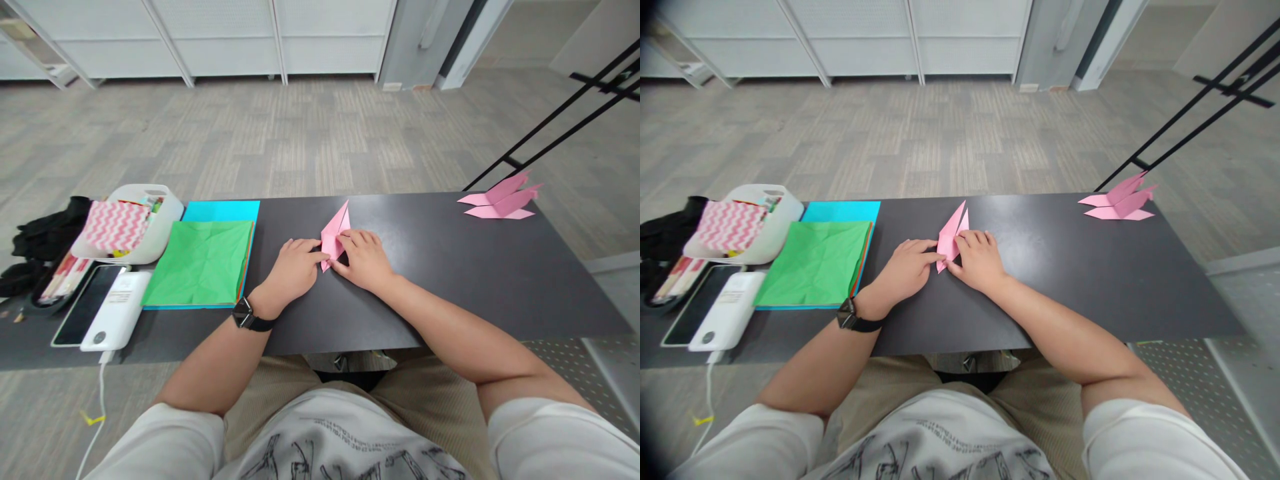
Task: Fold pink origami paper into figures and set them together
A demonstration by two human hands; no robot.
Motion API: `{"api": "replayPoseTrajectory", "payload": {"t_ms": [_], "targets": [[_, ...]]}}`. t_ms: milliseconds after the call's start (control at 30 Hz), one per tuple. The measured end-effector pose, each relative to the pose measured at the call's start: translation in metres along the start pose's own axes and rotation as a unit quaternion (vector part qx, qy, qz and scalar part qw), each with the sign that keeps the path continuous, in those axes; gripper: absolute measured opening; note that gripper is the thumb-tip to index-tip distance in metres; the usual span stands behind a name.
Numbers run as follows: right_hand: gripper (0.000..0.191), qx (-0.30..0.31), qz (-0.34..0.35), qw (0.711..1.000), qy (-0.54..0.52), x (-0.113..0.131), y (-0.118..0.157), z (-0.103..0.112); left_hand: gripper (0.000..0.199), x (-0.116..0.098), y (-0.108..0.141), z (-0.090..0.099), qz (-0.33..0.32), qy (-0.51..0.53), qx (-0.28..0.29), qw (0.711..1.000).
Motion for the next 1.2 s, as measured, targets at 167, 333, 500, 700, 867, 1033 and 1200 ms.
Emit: {"api": "replayPoseTrajectory", "payload": {"t_ms": [167, 333, 500, 700, 867, 1033, 1200], "targets": [[0.059, 0.016, -0.006, 1.000, 0.006, 0.004, 0.001, 0.003, 0.050, 0.000, 0.000, -0.001, -0.001, 0.007, -0.010, 1.000], [0.066, 0.024, -0.003, 1.000, 0.010, 0.008, 0.003, 0.003, 0.044, 0.003, 0.000, -0.005, -0.006, 0.012, -0.021, 1.000], [0.077, 0.035, 0.004, 0.999, 0.004, 0.004, 0.005, 0.003, 0.032, 0.002, 0.001, -0.005, -0.011, 0.017, -0.035, 0.999], [0.046, 0.043, 0.011, 0.997, -0.057, -0.033, -0.005, 0.008, 0.023, -0.004, 0.000, -0.006, 0.001, 0.013, -0.053, 0.998], [0.038, -0.004, -0.044, 0.998, -0.039, -0.046, -0.012, 0.004, 0.021, -0.006, 0.000, -0.009, 0.014, 0.010, -0.058, 0.998], [0.044, -0.001, -0.062, 0.998, 0.005, -0.035, -0.011, -0.003, 0.020, -0.004, -0.001, -0.009, 0.014, 0.030, -0.058, 0.998], [0.066, 0.007, -0.070, 0.997, 0.024, -0.022, -0.005, -0.004, 0.027, 0.000, -0.002, -0.013, 0.014, 0.033, -0.062, 0.997]]}}
Point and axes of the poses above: each hand's wrist, its own y-axis away from the middle knuckle, its own z-axis out of the back of the hand, x = y × z, the point moved 3 cm from there along -y, towards the middle knuckle, and after that the axes turned 5 degrees about -x, right-handed, at the moved point
